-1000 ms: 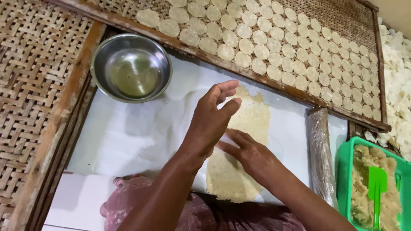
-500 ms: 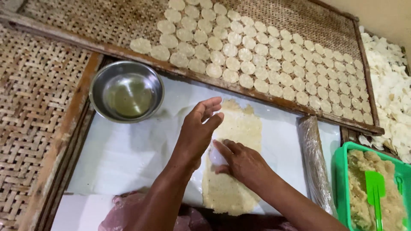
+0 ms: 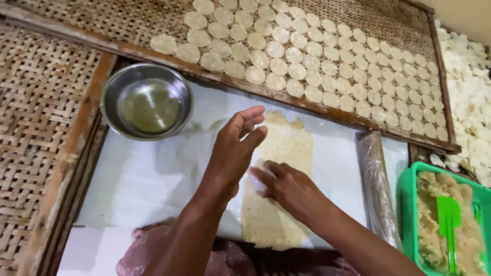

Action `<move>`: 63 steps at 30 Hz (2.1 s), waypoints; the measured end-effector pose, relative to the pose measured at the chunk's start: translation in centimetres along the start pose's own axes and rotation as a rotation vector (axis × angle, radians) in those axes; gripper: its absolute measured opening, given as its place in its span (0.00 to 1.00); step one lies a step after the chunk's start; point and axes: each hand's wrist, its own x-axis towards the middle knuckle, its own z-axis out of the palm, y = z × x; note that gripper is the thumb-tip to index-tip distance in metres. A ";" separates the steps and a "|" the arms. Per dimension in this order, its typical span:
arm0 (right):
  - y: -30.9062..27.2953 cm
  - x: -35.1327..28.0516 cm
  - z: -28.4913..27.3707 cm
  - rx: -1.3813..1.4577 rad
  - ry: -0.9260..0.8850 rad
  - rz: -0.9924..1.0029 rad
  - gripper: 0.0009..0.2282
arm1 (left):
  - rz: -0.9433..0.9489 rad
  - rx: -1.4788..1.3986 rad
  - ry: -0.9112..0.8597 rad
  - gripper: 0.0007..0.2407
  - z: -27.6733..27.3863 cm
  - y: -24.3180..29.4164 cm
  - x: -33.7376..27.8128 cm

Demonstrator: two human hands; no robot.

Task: Making small round dough discs using a circular cutter and placing them on a tray.

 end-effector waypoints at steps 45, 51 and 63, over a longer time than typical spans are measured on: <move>1.6 -3.7 -2.3 0.304 -0.007 0.141 0.26 | 0.056 0.065 -0.012 0.23 0.1 -0.8 0.1; -0.2 -1.5 -2.4 0.212 0.009 0.061 0.25 | 0.033 0.036 -0.028 0.24 0.0 -0.7 0.0; 0.4 -0.3 -0.5 0.131 -0.052 -0.063 0.27 | 0.079 0.036 -0.063 0.20 -0.1 -0.9 0.0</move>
